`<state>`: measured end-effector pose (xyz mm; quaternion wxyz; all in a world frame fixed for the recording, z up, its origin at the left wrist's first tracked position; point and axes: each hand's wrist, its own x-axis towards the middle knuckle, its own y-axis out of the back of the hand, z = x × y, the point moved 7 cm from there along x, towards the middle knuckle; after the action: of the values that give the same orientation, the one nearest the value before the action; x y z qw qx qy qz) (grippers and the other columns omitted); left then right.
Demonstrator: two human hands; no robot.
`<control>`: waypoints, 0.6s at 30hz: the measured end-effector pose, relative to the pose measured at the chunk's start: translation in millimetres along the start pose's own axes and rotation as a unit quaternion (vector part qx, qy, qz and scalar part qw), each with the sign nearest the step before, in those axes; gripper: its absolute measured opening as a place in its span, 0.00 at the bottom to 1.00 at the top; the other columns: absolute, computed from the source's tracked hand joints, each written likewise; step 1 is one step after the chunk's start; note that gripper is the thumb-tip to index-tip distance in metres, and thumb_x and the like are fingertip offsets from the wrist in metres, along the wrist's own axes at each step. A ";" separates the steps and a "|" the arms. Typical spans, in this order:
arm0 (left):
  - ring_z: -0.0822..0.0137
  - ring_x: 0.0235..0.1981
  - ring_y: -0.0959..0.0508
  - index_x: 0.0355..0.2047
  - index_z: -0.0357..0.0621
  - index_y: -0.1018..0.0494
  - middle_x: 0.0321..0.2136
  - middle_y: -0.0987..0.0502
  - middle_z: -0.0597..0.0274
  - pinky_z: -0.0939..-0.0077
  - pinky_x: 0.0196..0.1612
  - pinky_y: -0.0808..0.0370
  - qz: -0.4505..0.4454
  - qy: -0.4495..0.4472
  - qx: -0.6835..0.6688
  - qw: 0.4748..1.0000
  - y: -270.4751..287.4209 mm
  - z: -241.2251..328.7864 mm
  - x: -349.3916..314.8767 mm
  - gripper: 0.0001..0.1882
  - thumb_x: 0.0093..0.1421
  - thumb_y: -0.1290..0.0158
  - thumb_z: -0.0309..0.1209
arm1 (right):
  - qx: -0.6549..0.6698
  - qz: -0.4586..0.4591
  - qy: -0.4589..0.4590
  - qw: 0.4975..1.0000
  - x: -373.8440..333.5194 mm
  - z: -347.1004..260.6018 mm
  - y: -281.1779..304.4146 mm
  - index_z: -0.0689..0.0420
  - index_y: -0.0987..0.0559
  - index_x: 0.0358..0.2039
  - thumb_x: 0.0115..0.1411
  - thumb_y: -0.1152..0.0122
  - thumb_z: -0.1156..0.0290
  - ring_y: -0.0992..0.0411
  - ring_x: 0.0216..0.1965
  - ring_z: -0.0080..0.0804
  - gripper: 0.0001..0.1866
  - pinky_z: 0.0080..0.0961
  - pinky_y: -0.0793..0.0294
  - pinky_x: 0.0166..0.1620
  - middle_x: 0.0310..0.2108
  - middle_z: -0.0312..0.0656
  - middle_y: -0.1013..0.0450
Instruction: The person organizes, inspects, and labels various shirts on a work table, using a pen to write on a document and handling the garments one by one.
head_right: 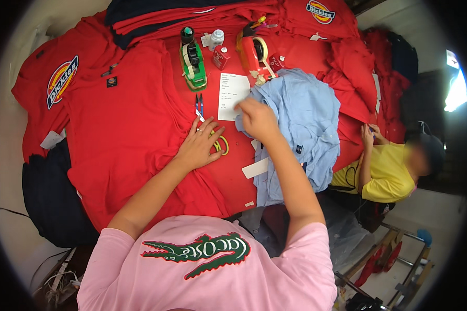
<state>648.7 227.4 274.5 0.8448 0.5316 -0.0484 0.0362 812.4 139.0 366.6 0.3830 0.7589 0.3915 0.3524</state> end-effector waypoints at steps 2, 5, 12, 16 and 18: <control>0.50 0.77 0.42 0.71 0.41 0.32 0.71 0.35 0.49 0.39 0.80 0.56 0.015 -0.015 0.010 1.000 5.7 7.0 11.4 0.42 0.64 0.40 0.55 | -0.041 -0.037 -0.002 0.998 -39.7 5.4 16.0 0.52 0.15 0.39 0.57 0.40 0.78 0.21 0.35 0.48 0.11 0.46 0.22 0.39 0.33 0.42 0.23; 0.50 0.78 0.45 0.72 0.37 0.34 0.73 0.37 0.49 0.40 0.80 0.57 0.035 -0.021 0.052 0.998 3.3 6.0 38.3 0.45 0.64 0.41 0.56 | -0.096 -0.047 0.003 0.994 -71.4 25.1 10.5 0.53 0.13 0.39 0.57 0.37 0.76 0.22 0.34 0.47 0.10 0.45 0.22 0.40 0.32 0.41 0.24; 0.51 0.79 0.46 0.72 0.35 0.35 0.75 0.37 0.49 0.39 0.80 0.60 0.046 0.003 0.095 0.994 -9.5 -1.7 49.0 0.47 0.66 0.46 0.59 | -0.096 0.090 0.063 0.989 -6.4 -12.7 -11.9 0.53 0.18 0.56 0.57 0.36 0.77 0.22 0.48 0.46 0.24 0.45 0.28 0.59 0.45 0.44 0.22; 0.50 0.78 0.43 0.71 0.35 0.34 0.74 0.36 0.49 0.38 0.80 0.60 0.021 0.006 0.106 0.994 -7.2 2.5 53.4 0.46 0.65 0.45 0.59 | -0.139 0.115 0.052 0.982 26.7 -6.1 -40.3 0.54 0.23 0.62 0.58 0.38 0.80 0.22 0.50 0.50 0.29 0.50 0.36 0.69 0.47 0.47 0.21; 0.50 0.77 0.41 0.70 0.34 0.32 0.73 0.35 0.48 0.38 0.80 0.59 0.046 -0.001 0.103 0.994 -5.9 2.7 50.0 0.45 0.65 0.44 0.58 | -0.112 0.058 -0.001 0.992 31.8 16.6 -57.3 0.55 0.22 0.57 0.59 0.38 0.78 0.21 0.46 0.51 0.23 0.50 0.33 0.66 0.40 0.49 0.19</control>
<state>698.9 223.0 276.5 0.7829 0.6132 -0.0691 0.0791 821.9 184.3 317.3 0.4447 0.7330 0.3043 0.4153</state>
